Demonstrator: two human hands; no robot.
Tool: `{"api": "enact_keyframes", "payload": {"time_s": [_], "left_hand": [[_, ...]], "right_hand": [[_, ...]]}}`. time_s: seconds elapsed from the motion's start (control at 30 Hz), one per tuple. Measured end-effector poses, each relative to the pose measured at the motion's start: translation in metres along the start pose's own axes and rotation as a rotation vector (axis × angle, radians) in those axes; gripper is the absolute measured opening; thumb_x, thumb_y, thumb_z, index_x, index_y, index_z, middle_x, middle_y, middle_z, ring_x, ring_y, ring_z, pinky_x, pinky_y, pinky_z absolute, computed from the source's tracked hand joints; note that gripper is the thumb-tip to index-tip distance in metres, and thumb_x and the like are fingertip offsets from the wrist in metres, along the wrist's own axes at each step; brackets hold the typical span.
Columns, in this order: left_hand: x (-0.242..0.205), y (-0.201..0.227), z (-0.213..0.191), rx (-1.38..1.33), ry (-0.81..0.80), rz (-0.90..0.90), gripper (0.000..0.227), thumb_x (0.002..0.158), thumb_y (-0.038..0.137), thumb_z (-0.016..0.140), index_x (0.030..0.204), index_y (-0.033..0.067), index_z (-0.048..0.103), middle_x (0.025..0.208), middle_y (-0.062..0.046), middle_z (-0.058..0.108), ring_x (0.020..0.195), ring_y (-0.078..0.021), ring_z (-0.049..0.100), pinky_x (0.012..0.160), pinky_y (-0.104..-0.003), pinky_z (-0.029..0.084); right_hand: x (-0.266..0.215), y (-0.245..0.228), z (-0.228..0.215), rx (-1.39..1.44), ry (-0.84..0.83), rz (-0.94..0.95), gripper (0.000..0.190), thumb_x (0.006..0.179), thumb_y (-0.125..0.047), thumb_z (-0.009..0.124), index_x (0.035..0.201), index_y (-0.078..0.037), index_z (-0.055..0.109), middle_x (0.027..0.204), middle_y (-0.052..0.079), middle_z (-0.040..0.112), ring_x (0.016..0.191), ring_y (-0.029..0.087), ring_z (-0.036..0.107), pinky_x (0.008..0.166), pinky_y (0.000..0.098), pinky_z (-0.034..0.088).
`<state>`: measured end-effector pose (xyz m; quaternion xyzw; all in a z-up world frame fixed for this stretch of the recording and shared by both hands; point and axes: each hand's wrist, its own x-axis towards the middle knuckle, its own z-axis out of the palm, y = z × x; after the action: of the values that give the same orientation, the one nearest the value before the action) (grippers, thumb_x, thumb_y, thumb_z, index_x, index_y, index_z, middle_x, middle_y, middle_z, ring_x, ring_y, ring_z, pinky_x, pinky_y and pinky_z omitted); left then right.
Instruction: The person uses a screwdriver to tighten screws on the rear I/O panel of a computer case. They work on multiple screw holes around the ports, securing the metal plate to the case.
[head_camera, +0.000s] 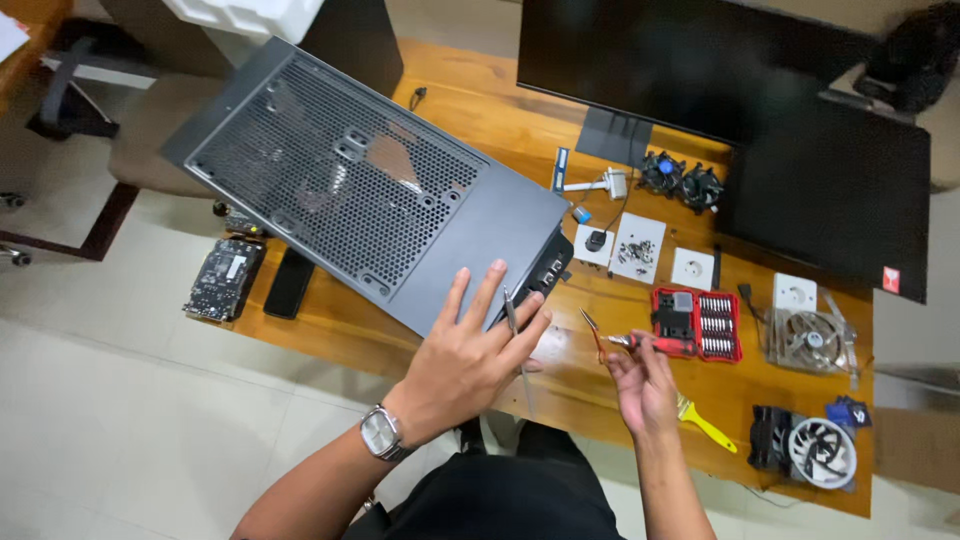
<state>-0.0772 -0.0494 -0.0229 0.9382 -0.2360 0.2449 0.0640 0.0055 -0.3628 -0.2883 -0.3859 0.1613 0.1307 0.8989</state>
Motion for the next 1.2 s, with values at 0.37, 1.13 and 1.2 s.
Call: {"api": "enact_keyframes", "payload": {"time_s": [0.37, 1.13, 1.2], "left_hand": [[0.001, 0.006, 0.007, 0.056, 0.112, -0.049, 0.042, 0.113, 0.041, 0.054, 0.138, 0.0122, 0.072, 0.146, -0.007, 0.073, 0.144, -0.0520, 0.057, 0.116, -0.072, 0.042], [0.015, 0.088, 0.066, 0.365, 0.177, -0.493, 0.044, 0.112, 0.047, 0.052, 0.128, 0.0131, 0.075, 0.127, -0.007, 0.080, 0.148, -0.0609, 0.046, 0.116, -0.078, 0.031], [0.015, 0.086, 0.065, 0.349, 0.160, -0.500, 0.045, 0.112, 0.047, 0.049, 0.128, 0.0146, 0.076, 0.124, -0.007, 0.081, 0.150, -0.0594, 0.044, 0.118, -0.077, 0.028]], "right_hand": [[0.029, -0.032, 0.096, -0.250, -0.487, 0.027, 0.032, 0.109, -0.019, 0.062, 0.130, 0.005, 0.062, 0.109, 0.027, 0.077, 0.090, 0.036, 0.083, 0.080, 0.0427, 0.071], [0.059, -0.114, 0.287, -0.296, -1.405, -0.369, 0.021, 0.099, -0.007, 0.072, 0.111, 0.005, 0.060, 0.099, 0.029, 0.075, 0.106, 0.042, 0.077, 0.123, 0.0613, 0.041], [0.061, -0.106, 0.293, -0.314, -1.425, -0.364, 0.019, 0.100, -0.005, 0.072, 0.111, 0.006, 0.061, 0.097, 0.028, 0.075, 0.104, 0.040, 0.078, 0.127, 0.0607, 0.038]]}}
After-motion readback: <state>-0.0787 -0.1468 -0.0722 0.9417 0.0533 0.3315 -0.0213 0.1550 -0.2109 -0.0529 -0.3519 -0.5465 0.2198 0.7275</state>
